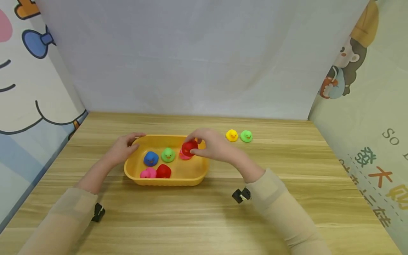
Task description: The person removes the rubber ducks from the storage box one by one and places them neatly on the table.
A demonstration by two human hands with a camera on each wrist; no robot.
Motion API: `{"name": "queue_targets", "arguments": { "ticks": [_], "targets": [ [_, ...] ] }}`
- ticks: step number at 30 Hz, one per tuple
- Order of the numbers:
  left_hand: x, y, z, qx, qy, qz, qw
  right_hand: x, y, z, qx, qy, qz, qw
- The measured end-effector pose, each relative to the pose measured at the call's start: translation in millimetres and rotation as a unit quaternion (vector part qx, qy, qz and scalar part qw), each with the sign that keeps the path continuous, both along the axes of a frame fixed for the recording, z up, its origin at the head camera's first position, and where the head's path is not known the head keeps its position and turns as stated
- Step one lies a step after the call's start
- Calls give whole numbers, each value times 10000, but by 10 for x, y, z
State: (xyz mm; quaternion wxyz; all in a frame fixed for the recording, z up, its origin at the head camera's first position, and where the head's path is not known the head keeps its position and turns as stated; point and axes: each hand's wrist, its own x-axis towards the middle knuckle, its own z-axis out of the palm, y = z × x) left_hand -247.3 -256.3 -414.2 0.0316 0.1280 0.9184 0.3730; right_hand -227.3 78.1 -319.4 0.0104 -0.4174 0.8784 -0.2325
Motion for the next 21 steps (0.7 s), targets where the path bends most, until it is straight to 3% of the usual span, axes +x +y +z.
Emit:
{"name": "queue_targets", "arguments": {
  "ticks": [8, 21],
  "targets": [
    [20, 5, 35, 13, -29, -6, 10000, 16, 177, 198, -442, 22, -118, 9990],
    [41, 26, 57, 47, -6, 1, 10000, 38, 486, 404, -718, 313, -113, 9969]
  ]
}}
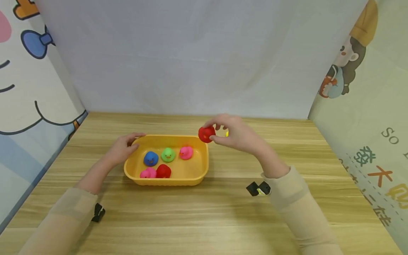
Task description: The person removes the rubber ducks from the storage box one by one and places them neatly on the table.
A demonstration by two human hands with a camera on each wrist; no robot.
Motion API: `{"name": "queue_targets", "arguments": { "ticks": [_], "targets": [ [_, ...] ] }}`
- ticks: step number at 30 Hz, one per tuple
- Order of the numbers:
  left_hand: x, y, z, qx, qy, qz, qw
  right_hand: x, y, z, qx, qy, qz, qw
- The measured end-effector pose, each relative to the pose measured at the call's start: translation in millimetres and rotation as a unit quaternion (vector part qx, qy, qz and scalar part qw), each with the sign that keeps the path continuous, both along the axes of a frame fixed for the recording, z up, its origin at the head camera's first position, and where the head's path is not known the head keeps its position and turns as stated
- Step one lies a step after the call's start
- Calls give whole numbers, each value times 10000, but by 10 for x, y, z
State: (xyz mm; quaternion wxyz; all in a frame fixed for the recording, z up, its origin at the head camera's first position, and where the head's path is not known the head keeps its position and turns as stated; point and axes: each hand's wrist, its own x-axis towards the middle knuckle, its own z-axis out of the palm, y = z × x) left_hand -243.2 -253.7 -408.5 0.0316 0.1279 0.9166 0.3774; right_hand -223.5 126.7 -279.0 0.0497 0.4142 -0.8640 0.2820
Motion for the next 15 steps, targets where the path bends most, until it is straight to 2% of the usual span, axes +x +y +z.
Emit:
{"name": "queue_targets", "arguments": {
  "ticks": [6, 15],
  "targets": [
    [-10, -9, -8, -55, 43, -31, 10000, 3, 159, 67, -173, 202, -4, 9996],
    [-30, -27, -36, -80, 27, -29, 10000, -32, 338, 80, -452, 673, 202, 9965]
  ]
}}
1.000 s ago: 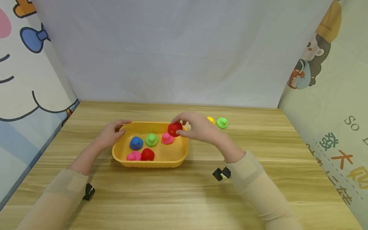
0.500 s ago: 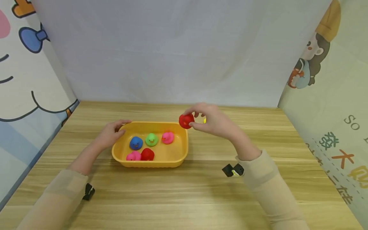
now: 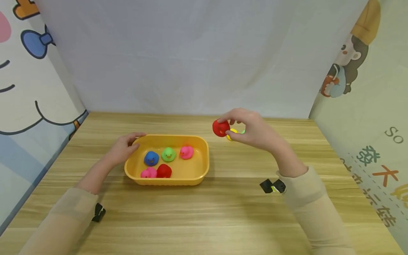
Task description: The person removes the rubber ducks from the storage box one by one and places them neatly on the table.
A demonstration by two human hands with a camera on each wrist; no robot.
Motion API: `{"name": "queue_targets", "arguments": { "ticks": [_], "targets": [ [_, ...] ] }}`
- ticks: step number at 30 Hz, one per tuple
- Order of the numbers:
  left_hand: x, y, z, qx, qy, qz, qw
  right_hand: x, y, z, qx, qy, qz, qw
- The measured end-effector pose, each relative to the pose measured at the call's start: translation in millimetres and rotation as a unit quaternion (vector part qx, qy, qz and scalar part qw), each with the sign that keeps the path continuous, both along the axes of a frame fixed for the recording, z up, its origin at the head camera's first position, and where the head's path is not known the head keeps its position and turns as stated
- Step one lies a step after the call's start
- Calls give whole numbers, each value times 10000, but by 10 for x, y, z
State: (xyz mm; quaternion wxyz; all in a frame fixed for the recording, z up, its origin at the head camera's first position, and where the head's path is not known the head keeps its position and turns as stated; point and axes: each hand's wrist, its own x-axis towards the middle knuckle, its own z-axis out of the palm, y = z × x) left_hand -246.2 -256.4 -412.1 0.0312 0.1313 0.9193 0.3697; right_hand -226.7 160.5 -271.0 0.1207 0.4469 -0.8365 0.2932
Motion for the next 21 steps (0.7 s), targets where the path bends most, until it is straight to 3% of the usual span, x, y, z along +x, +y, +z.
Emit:
{"name": "queue_targets", "arguments": {
  "ticks": [8, 21],
  "targets": [
    [15, 18, 20, 54, 18, -10, 10000, -42, 184, 3, -102, 282, 11, 9995],
    [-5, 10, -8, -38, 43, 30, 10000, -98, 441, 28, 154, 460, -33, 9988]
  ]
}}
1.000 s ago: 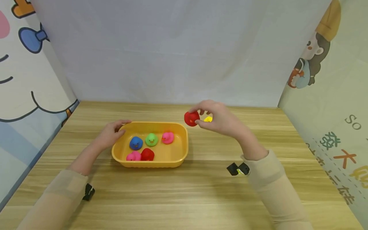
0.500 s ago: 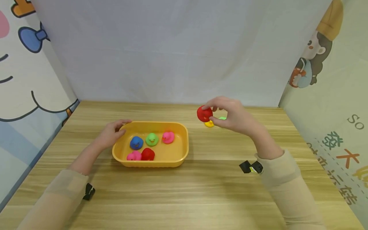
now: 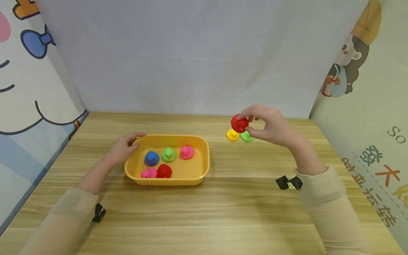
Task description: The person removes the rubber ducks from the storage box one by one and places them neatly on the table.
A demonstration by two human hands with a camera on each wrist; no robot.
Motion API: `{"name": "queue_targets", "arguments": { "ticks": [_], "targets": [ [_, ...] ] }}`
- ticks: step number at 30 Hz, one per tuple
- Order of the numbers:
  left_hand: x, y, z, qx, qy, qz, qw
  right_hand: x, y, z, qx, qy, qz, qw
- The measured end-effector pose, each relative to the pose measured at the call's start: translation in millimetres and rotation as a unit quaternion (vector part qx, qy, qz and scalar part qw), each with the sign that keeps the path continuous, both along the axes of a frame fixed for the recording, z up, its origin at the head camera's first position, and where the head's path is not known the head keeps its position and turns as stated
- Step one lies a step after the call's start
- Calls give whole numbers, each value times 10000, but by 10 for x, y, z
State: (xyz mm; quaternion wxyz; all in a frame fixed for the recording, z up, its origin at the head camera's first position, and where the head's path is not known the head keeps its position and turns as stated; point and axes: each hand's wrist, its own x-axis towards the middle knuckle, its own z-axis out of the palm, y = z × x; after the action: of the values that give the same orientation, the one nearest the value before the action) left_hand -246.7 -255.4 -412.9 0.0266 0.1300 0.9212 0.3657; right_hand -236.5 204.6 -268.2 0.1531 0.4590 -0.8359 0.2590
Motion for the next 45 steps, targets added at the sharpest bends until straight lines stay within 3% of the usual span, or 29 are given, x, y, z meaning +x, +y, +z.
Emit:
{"name": "queue_targets", "arguments": {
  "ticks": [8, 25, 40, 45],
  "targets": [
    [0, -1, -1, 82, 19, -4, 10000, -56, 183, -26, 116, 48, -28, 9999],
    [28, 15, 52, 140, -38, -53, 9999, -200, 468, -162, 330, -90, -509, 9981],
    [15, 6, 43, 94, -65, -35, 9999, -295, 686, -385, 408, -1056, -1162, 9868],
    [23, 3, 41, 65, -40, -34, 10000, -357, 763, -514, 521, -1204, -1459, 9806]
  ]
}}
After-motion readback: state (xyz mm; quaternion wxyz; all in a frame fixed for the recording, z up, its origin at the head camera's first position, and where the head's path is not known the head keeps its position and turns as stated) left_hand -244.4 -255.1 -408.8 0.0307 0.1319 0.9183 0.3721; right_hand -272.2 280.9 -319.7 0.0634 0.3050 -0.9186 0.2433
